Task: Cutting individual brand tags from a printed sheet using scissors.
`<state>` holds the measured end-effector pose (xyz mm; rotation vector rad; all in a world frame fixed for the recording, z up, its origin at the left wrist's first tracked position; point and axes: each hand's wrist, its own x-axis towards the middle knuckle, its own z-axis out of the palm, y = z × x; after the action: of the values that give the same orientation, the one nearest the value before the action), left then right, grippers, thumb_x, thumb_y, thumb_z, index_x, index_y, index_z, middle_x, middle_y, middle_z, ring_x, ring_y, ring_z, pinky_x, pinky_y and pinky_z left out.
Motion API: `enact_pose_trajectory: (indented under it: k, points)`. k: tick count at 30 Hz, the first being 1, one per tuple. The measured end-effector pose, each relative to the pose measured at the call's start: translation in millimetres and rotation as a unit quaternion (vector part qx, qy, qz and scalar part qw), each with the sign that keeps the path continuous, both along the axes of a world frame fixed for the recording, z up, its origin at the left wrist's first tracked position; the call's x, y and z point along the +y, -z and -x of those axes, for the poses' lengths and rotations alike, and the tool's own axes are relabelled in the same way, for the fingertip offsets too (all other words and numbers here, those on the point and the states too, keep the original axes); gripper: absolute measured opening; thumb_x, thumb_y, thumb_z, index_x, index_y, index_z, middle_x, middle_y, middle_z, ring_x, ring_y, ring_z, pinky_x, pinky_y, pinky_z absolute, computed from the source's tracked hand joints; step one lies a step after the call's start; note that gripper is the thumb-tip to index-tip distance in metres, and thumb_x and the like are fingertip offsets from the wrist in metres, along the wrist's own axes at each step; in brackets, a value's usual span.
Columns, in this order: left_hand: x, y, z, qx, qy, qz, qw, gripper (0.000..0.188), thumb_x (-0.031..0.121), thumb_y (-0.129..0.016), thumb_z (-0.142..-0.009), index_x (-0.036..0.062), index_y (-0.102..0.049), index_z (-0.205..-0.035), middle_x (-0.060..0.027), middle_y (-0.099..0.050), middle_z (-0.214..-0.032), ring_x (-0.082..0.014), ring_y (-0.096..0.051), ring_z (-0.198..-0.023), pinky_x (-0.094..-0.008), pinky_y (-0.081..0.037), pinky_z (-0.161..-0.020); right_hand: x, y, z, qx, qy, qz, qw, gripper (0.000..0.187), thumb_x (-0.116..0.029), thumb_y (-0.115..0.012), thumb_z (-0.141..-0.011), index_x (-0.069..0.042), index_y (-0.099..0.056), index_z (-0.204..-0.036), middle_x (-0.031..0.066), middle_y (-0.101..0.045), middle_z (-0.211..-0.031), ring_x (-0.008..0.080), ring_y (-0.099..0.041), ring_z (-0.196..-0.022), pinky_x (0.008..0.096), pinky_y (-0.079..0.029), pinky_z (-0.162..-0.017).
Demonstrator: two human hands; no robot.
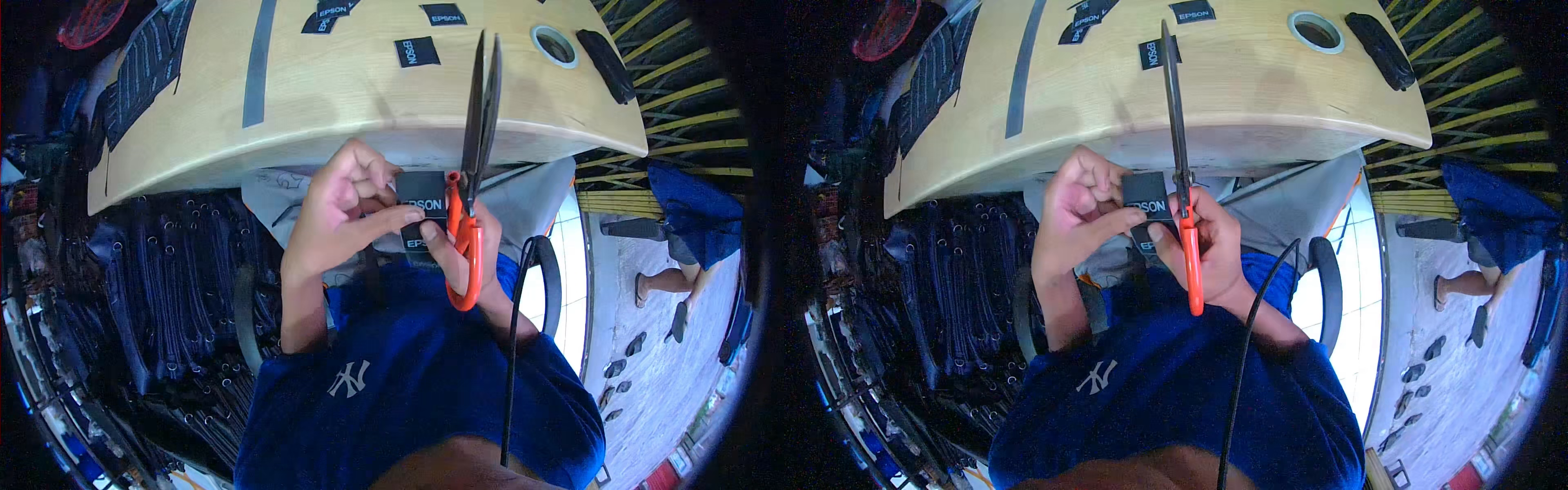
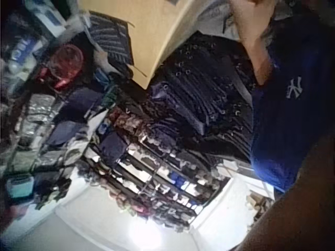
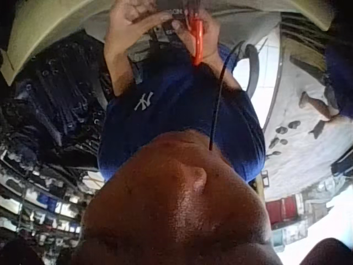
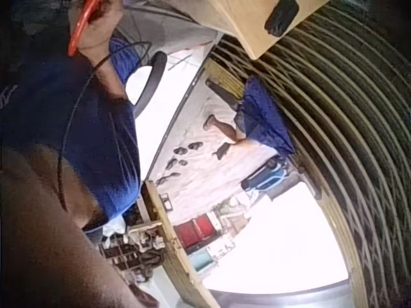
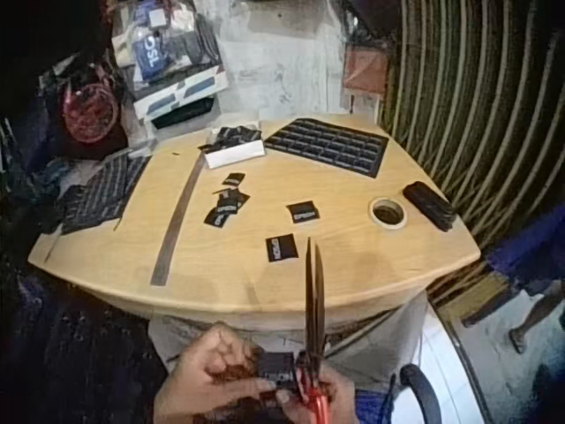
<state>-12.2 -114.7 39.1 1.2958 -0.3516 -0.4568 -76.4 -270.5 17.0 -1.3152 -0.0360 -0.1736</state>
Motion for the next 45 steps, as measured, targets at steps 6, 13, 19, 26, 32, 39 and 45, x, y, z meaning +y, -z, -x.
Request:
enact_pose_trajectory:
  k: [6,13,19,26,32,39,45]
  points:
    - [-16,23,39,-0.059,-0.086,0.065,0.992,0.061,-0.014,-0.067,-0.073,0.0019,-0.036,-0.122,-0.0156,-0.051,-0.116,-0.0172,-0.060,-0.093,-0.0305,-0.051,-0.080,2,-2,-7,0.011,0.044,0.049,0.998,0.024,0.011,-0.060,-0.078,-0.005,-0.048,-0.091,-0.0055,-0.043,-0.076,0.0003,-0.039,-0.064,0.0170,-0.032,-0.054]
    - [-19,42,47,-0.165,-0.138,0.048,0.975,0.056,-0.015,-0.067,-0.072,-0.0012,-0.043,-0.121,-0.0119,-0.052,-0.109,-0.0159,-0.059,-0.095,-0.0294,-0.050,-0.082,1,-1,-6,0.007,0.043,0.029,0.999,0.021,0.007,-0.061,-0.079,-0.004,-0.049,-0.093,-0.0051,-0.041,-0.075,0.0013,-0.037,-0.064,0.0167,-0.031,-0.056]
    - [-6,24,37,-0.050,-0.070,0.030,0.996,0.055,-0.016,-0.068,-0.070,-0.0043,-0.053,-0.122,-0.0114,-0.051,-0.116,-0.0124,-0.059,-0.091,-0.0258,-0.050,-0.079,-24,24,5,-0.010,-0.052,0.059,0.997,0.033,-0.001,-0.066,-0.077,-0.004,-0.049,-0.104,-0.0052,-0.042,-0.074,0.0027,-0.038,-0.062,0.0184,-0.033,-0.055]
    - [40,17,22,-0.050,0.008,-0.071,0.996,0.070,-0.007,-0.077,-0.064,-0.0005,-0.050,-0.128,0.0047,-0.051,-0.058,-0.0011,-0.043,-0.057,-0.0162,-0.036,-0.057,-85,6,34,0.110,-0.328,0.280,0.895,0.064,-0.022,-0.070,-0.065,-0.003,-0.045,-0.121,0.0061,-0.045,-0.077,0.0188,-0.049,-0.067,0.0320,-0.040,-0.063]
    - [57,4,9,-0.041,0.081,-0.085,0.992,0.074,-0.007,-0.078,-0.062,0.0008,-0.050,-0.130,0.0028,-0.055,-0.061,-0.0017,-0.049,-0.058,-0.0174,-0.040,-0.059,-117,-7,36,0.235,-0.473,0.297,0.795,0.066,-0.032,-0.070,-0.066,-0.003,-0.046,-0.120,0.0088,-0.050,-0.084,0.0236,-0.051,-0.071,0.0367,-0.042,-0.067]
    - [48,8,0,-0.075,0.201,-0.107,0.971,0.075,-0.002,-0.082,-0.056,-0.0046,-0.052,-0.124,-0.0019,-0.061,-0.061,-0.0031,-0.055,-0.059,-0.0232,-0.049,-0.070,-122,2,26,0.216,-0.541,0.208,0.786,0.058,-0.043,-0.062,-0.076,-0.005,-0.047,-0.118,0.0069,-0.050,-0.085,0.0184,-0.050,-0.065,0.0311,-0.040,-0.060]
    - [39,11,0,-0.041,0.232,-0.120,0.964,0.074,-0.001,-0.084,-0.054,-0.0020,-0.056,-0.122,-0.0078,-0.068,-0.082,-0.0028,-0.058,-0.060,-0.0216,-0.048,-0.076,-108,-7,21,0.295,-0.528,0.180,0.776,0.098,-0.079,-0.055,-0.062,0.006,-0.050,-0.111,-0.0010,-0.040,-0.066,0.0120,-0.040,-0.054,0.0265,-0.030,-0.054]
